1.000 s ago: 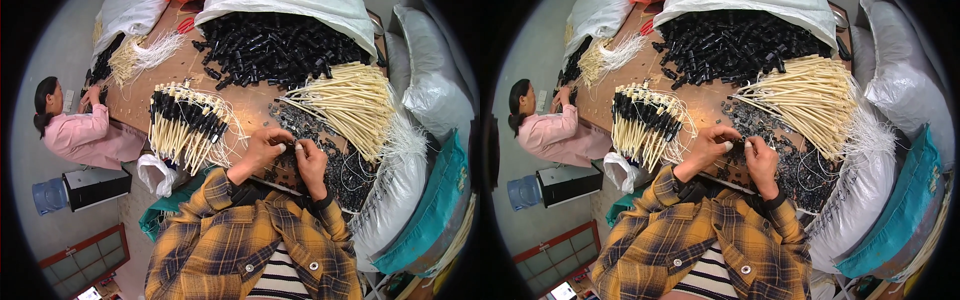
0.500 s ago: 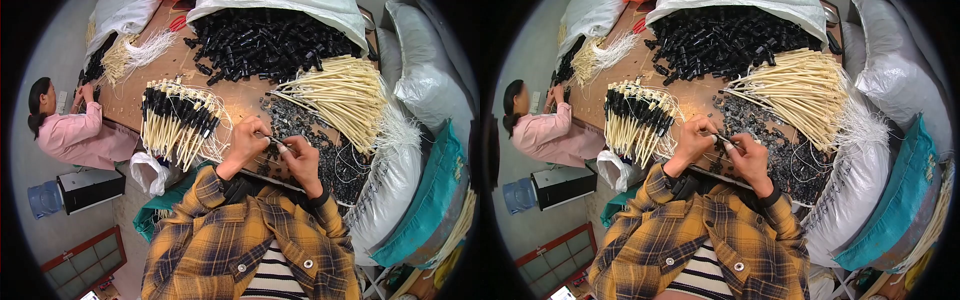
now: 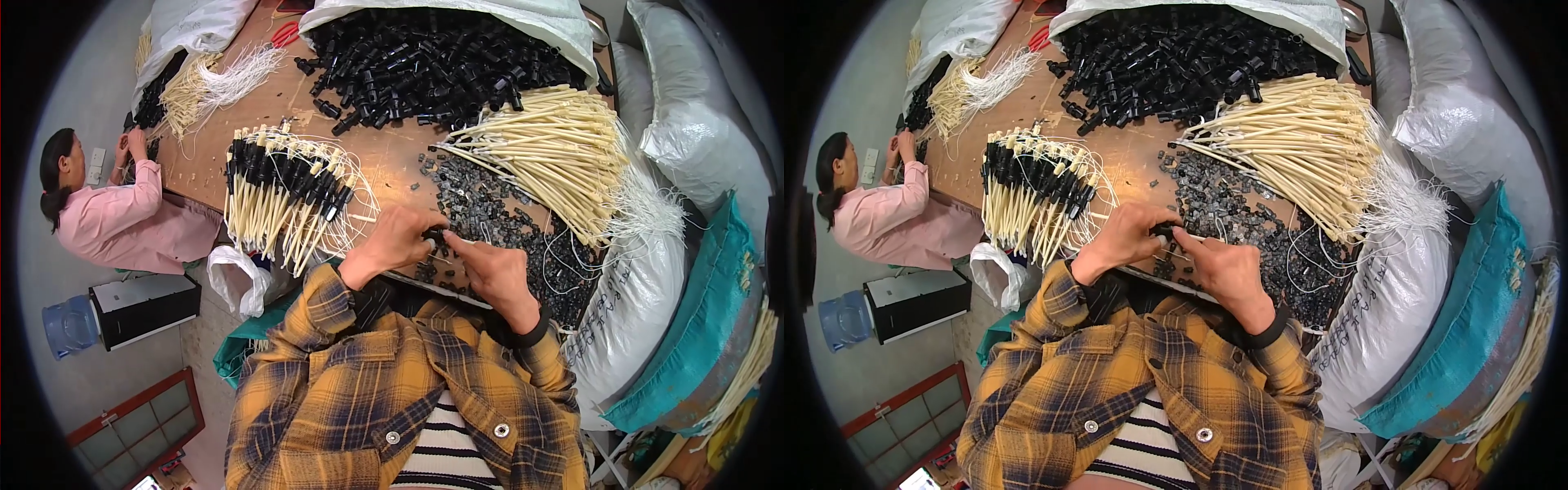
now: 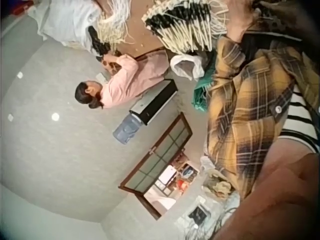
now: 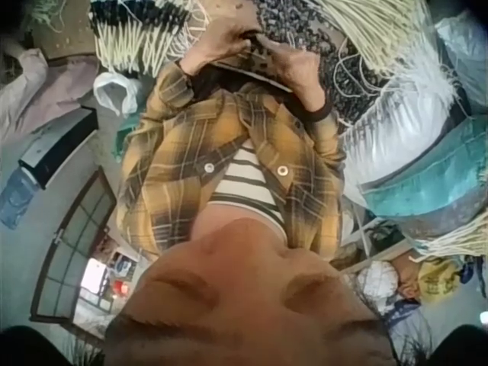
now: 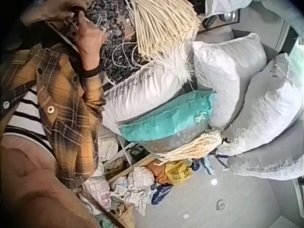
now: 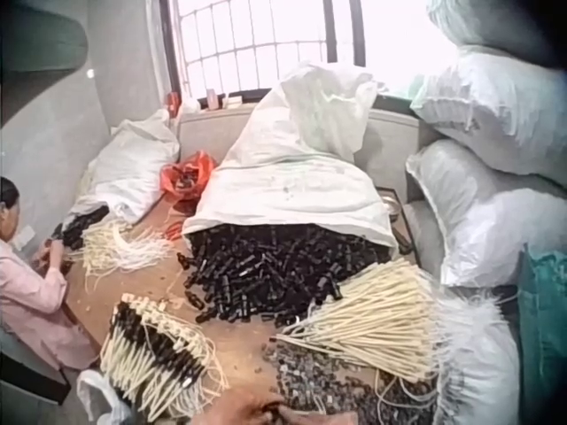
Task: Assembling wire harnesses by inserting wire bundles into connectors at a workbench.
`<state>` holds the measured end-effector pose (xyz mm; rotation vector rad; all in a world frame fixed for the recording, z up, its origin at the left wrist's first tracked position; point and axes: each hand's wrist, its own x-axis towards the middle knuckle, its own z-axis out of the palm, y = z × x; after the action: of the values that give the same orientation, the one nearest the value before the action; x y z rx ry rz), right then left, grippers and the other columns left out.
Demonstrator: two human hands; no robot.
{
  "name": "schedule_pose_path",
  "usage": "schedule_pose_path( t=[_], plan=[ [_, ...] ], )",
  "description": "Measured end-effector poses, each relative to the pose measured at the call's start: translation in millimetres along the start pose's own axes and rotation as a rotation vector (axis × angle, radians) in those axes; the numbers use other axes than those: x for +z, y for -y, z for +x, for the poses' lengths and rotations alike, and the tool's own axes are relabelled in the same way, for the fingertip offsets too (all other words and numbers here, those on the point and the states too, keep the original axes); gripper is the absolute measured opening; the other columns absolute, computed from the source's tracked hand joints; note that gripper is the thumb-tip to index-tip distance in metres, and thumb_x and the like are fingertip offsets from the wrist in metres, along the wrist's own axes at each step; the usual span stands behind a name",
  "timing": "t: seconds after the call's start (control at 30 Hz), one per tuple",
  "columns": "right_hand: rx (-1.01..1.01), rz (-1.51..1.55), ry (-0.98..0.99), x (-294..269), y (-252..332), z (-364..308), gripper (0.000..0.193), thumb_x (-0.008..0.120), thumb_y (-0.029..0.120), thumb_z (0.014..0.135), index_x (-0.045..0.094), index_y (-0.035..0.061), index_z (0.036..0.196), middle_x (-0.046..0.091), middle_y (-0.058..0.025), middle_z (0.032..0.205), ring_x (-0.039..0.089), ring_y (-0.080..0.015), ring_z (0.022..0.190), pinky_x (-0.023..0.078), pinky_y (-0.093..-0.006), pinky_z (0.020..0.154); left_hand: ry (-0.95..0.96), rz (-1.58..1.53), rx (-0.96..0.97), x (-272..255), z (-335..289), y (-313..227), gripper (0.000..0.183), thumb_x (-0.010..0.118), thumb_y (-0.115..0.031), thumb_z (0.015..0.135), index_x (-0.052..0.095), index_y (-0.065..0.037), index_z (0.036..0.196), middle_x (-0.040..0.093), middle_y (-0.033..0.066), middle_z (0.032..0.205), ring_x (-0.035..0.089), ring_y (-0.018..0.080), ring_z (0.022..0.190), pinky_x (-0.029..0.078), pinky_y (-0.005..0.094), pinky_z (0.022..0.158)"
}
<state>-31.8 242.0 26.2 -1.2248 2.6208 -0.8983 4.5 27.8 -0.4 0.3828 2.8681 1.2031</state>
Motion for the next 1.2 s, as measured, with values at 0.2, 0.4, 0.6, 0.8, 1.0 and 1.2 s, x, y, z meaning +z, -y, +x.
schedule_pose_path(
  t=[0.2, 0.4, 0.6, 0.8, 1.0, 1.2],
  plan=[
    [0.411, 0.588, -0.04, 19, -2, 18, 0.014, 0.074, 0.016, 0.08, 0.07, 0.0055, 0.088, 0.054, -0.0032, 0.052, 0.051, -0.0127, 0.046, 0.039, -0.0282, 0.045, -0.143, 0.304, 0.13, -8, -1, -23, 0.021, 0.065, -0.005, 0.069, 0.063, -0.009, 0.089, 0.061, 0.0052, 0.076, 0.064, 0.0241, 0.07, 0.05, 0.0356, 0.059],
    [0.395, 0.539, 0.01, 18, 22, 36, 0.015, 0.076, 0.009, 0.076, 0.068, 0.0002, 0.086, 0.054, -0.0043, 0.06, 0.05, -0.0107, 0.054, 0.04, -0.0274, 0.049, -0.245, 0.409, 0.249, -26, -15, -15, 0.013, 0.065, -0.01, 0.069, 0.064, -0.011, 0.082, 0.06, 0.0012, 0.073, 0.062, 0.0185, 0.067, 0.046, 0.0319, 0.054],
    [0.004, 0.295, -0.417, 8, 19, 55, 0.008, 0.071, 0.003, 0.078, 0.066, -0.0011, 0.083, 0.066, -0.0122, 0.089, 0.064, -0.0248, 0.078, 0.05, -0.0315, 0.069, -0.744, 0.706, -0.135, -98, -51, 37, 0.017, 0.067, -0.011, 0.068, 0.064, -0.01, 0.085, 0.063, 0.0044, 0.089, 0.056, 0.0253, 0.093, 0.037, 0.0429, 0.087],
    [-0.022, 0.098, -0.135, 36, 4, 40, 0.02, 0.074, 0.014, 0.077, 0.068, 0.0036, 0.092, 0.067, -0.0112, 0.097, 0.066, -0.0308, 0.084, 0.052, -0.0356, 0.073, -0.675, 0.558, -0.211, -92, -31, 50, 0.053, 0.067, -0.009, 0.063, 0.06, -0.004, 0.115, 0.055, 0.0145, 0.127, 0.046, 0.0336, 0.122, 0.032, 0.0493, 0.102],
    [0.286, -0.042, -0.383, 10, -46, 31, 0.011, 0.072, 0.015, 0.08, 0.071, 0.0056, 0.084, 0.067, -0.0119, 0.078, 0.064, -0.0319, 0.071, 0.049, -0.0363, 0.063, -0.445, 0.524, -0.445, -63, 47, 89, 0.041, 0.06, -0.016, 0.077, 0.064, -0.007, 0.117, 0.052, 0.0209, 0.131, 0.046, 0.0424, 0.118, 0.042, 0.0489, 0.097],
    [0.518, -0.507, -0.299, -10, -94, 8, 0.01, 0.069, 0.013, 0.079, 0.069, 0.0087, 0.088, 0.064, -0.0127, 0.082, 0.062, -0.0347, 0.069, 0.048, -0.0428, 0.06, -0.286, 0.459, -0.391, -52, 54, 91, 0.039, 0.056, 0.0, 0.078, 0.068, -0.011, 0.113, 0.055, 0.0212, 0.12, 0.057, 0.0382, 0.1, 0.048, 0.0465, 0.09]
  ],
)
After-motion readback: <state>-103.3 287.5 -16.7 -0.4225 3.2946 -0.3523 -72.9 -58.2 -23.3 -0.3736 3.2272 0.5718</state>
